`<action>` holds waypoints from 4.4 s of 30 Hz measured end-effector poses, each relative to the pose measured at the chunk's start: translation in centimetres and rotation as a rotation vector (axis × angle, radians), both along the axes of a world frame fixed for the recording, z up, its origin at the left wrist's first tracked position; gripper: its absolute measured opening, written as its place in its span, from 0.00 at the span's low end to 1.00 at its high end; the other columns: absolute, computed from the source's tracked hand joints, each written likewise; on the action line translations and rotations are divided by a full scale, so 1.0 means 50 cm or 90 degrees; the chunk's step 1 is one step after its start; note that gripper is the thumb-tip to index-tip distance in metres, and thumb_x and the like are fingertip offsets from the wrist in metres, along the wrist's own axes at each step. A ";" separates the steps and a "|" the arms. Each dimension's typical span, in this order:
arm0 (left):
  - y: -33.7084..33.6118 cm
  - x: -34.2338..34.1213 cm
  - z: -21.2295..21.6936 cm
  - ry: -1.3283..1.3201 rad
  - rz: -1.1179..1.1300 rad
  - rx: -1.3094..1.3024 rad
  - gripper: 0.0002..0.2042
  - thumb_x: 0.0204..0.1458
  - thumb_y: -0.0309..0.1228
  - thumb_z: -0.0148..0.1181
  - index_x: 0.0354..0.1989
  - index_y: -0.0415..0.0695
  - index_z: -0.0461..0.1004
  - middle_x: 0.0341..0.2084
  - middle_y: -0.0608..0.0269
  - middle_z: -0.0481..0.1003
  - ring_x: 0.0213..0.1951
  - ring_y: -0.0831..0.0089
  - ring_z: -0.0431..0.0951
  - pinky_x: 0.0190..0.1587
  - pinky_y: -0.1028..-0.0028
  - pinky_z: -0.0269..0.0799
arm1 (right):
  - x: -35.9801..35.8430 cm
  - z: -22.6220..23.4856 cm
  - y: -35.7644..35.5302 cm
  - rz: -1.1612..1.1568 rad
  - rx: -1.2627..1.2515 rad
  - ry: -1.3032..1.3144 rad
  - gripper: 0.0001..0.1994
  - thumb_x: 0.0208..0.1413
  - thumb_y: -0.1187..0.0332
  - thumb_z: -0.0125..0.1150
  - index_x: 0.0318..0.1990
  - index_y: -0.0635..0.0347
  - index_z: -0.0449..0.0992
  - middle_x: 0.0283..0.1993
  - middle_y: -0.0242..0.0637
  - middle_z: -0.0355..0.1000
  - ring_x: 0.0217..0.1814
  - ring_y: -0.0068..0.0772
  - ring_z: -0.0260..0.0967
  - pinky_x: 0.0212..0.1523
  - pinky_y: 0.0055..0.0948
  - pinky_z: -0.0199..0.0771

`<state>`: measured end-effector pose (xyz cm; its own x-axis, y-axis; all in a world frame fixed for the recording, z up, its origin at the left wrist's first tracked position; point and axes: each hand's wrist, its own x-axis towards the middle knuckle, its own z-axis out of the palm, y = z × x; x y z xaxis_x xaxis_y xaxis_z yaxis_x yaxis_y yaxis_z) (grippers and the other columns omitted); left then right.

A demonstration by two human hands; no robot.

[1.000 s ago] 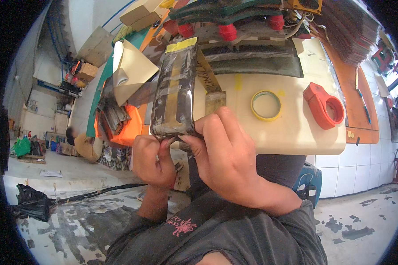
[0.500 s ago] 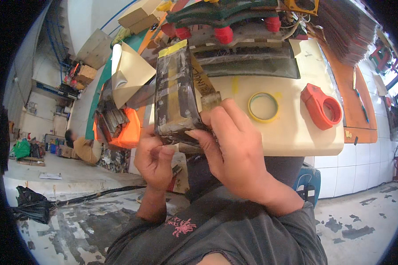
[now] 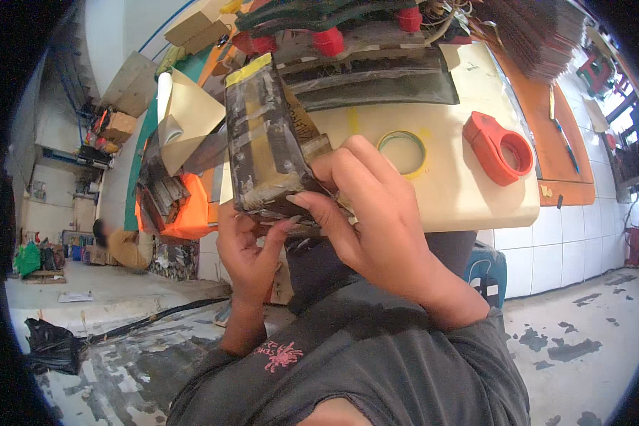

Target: The person applies tape to the edges of a metal component by hand, pressing and smoothing the tape around the sides of the component.

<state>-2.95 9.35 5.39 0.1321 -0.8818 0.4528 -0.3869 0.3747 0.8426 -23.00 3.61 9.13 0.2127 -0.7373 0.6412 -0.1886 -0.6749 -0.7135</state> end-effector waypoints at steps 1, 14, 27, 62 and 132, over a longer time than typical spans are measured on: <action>-0.001 -0.002 0.008 0.014 -0.001 0.065 0.15 0.56 0.24 0.71 0.50 0.34 0.76 0.33 0.55 0.82 0.31 0.75 0.82 0.32 0.77 0.77 | -0.001 -0.003 -0.002 -0.003 -0.011 -0.002 0.10 0.51 0.78 0.72 0.36 0.68 0.74 0.32 0.39 0.67 0.32 0.38 0.65 0.35 0.31 0.65; -0.022 0.023 -0.045 -0.171 -0.137 0.116 0.11 0.56 0.34 0.70 0.42 0.40 0.83 0.41 0.52 0.83 0.42 0.52 0.84 0.46 0.62 0.76 | -0.015 0.000 -0.015 0.072 0.047 -0.027 0.13 0.49 0.74 0.75 0.35 0.66 0.74 0.31 0.38 0.66 0.32 0.36 0.67 0.34 0.31 0.66; -0.049 0.103 -0.078 -0.326 -0.180 0.194 0.17 0.54 0.35 0.72 0.50 0.40 0.81 0.44 0.51 0.83 0.48 0.51 0.82 0.54 0.61 0.73 | -0.026 0.002 -0.037 0.114 0.002 -0.016 0.13 0.51 0.75 0.73 0.36 0.66 0.71 0.32 0.39 0.67 0.33 0.38 0.66 0.34 0.31 0.66; -0.179 0.113 -0.083 0.005 0.142 -0.355 0.16 0.50 0.14 0.70 0.31 0.41 0.64 0.47 0.50 0.76 0.57 0.52 0.79 0.52 0.65 0.78 | -0.025 0.009 -0.032 0.108 0.035 0.012 0.13 0.53 0.73 0.72 0.39 0.65 0.71 0.33 0.43 0.65 0.34 0.46 0.67 0.34 0.37 0.67; -0.001 0.007 0.082 -0.197 0.092 -0.116 0.08 0.57 0.28 0.71 0.37 0.36 0.81 0.24 0.58 0.81 0.25 0.73 0.81 0.30 0.74 0.74 | 0.013 -0.025 0.003 -0.091 -0.105 -0.065 0.17 0.47 0.77 0.78 0.43 0.67 0.76 0.35 0.41 0.75 0.33 0.37 0.73 0.32 0.31 0.76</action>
<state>-2.61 9.28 9.50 0.0818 -0.7650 0.6388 -0.6722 0.4309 0.6021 -22.37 3.77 7.86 0.0407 -0.6392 0.7679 -0.2232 -0.7550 -0.6166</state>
